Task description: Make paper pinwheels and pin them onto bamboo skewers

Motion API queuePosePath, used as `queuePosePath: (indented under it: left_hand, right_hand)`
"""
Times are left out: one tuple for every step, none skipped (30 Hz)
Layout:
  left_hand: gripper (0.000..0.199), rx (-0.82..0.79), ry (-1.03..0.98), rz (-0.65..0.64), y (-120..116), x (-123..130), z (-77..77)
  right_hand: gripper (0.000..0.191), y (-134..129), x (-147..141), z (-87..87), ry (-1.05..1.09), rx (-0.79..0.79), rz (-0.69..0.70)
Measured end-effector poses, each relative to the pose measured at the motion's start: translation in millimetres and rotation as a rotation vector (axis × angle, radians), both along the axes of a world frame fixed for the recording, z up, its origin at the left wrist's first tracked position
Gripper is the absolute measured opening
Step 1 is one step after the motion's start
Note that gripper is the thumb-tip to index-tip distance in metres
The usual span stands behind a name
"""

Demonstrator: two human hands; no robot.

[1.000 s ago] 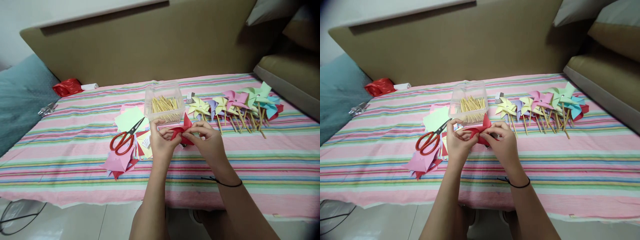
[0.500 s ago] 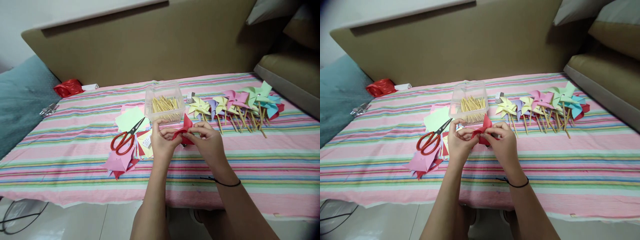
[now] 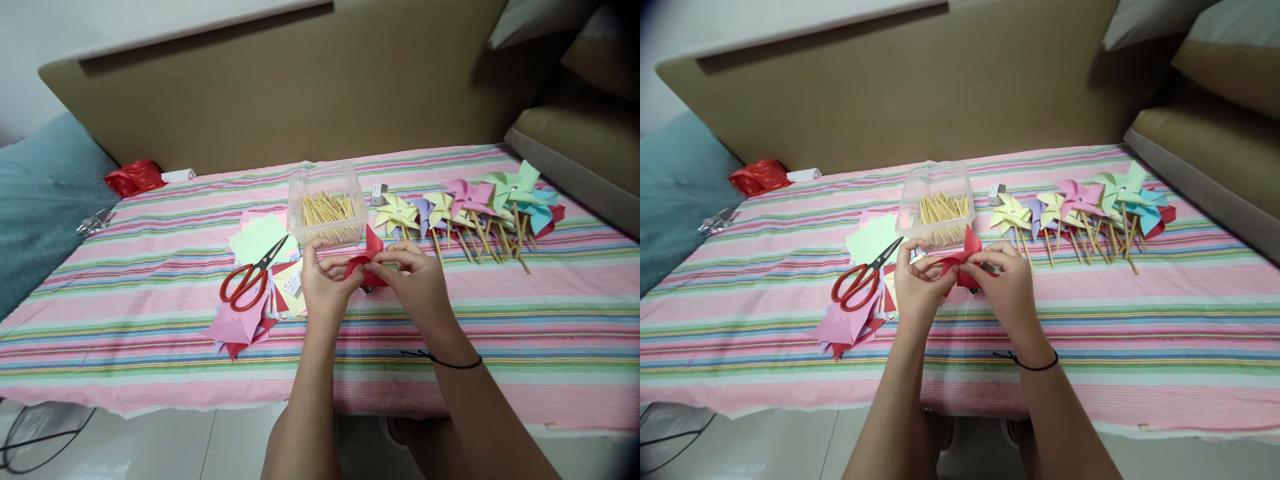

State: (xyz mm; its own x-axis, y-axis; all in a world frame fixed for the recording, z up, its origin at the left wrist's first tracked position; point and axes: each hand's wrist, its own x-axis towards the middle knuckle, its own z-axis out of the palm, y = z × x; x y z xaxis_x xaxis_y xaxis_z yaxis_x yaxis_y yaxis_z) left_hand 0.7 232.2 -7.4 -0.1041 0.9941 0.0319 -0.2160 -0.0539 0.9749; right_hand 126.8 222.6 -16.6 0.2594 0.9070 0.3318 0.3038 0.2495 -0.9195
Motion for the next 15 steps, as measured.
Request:
queuePosePath:
  left_hand:
    - [0.051,0.003,-0.009,0.006,0.5,1.0,0.1]
    - [0.052,0.004,-0.018,0.011,1.1,1.8,0.2]
    - [0.053,0.0,-0.024,0.015,1.7,2.3,0.3]
    - [0.054,-0.009,-0.03,0.017,2.1,2.6,0.4]
    - [0.055,-0.022,-0.035,0.019,2.3,2.6,0.5]
    - [0.055,-0.036,-0.041,0.017,2.4,2.3,0.8]
    - [0.055,-0.049,-0.049,0.011,2.2,1.9,1.1]
    - [0.054,-0.058,-0.061,0.002,1.9,1.5,1.5]
    - [0.053,-0.063,-0.078,-0.009,1.5,1.1,1.9]
    - [0.052,-0.066,-0.098,-0.022,1.1,0.8,2.4]
    - [0.051,-0.068,-0.117,-0.035,0.7,0.5,2.9]
    - [0.049,-0.072,-0.131,-0.047,0.4,0.4,3.5]
    - [0.048,-0.076,-0.14,-0.057,0.0,0.4,4.2]
    - [0.048,-0.08,-0.145,-0.067,-0.2,0.4,4.9]
    - [0.051,-0.088,-0.144,-0.078,-0.5,0.3,5.6]
  right_hand:
    - [0.004,0.2,0.2,0.8,-0.008,0.01,0.001]
    - [0.004,0.5,0.2,1.3,-0.016,0.016,-0.003]
    - [0.004,0.9,0.1,1.2,-0.017,0.013,-0.013]
    - [0.008,1.2,-0.2,0.8,0.001,0.0,-0.028]
    - [0.019,1.6,-0.7,0.2,0.044,-0.018,-0.042]
    - [0.035,1.9,-1.2,-0.6,0.112,-0.04,-0.047]
    - [0.053,2.1,-1.8,-1.2,0.198,-0.063,-0.037]
    - [0.068,2.3,-2.4,-1.5,0.292,-0.083,-0.012]
    - [0.079,2.3,-2.8,-1.6,0.379,-0.104,0.023]
    - [0.084,2.3,-3.2,-1.4,0.448,-0.124,0.059]
    - [0.086,2.2,-3.3,-1.0,0.496,-0.145,0.086]
    - [0.087,2.2,-3.3,-0.6,0.527,-0.164,0.1]
    - [0.087,2.2,-3.1,-0.3,0.546,-0.179,0.106]
    - [0.087,2.3,-2.7,-0.1,0.558,-0.189,0.104]
    - [0.087,2.4,-2.2,-0.1,0.566,-0.195,0.099]
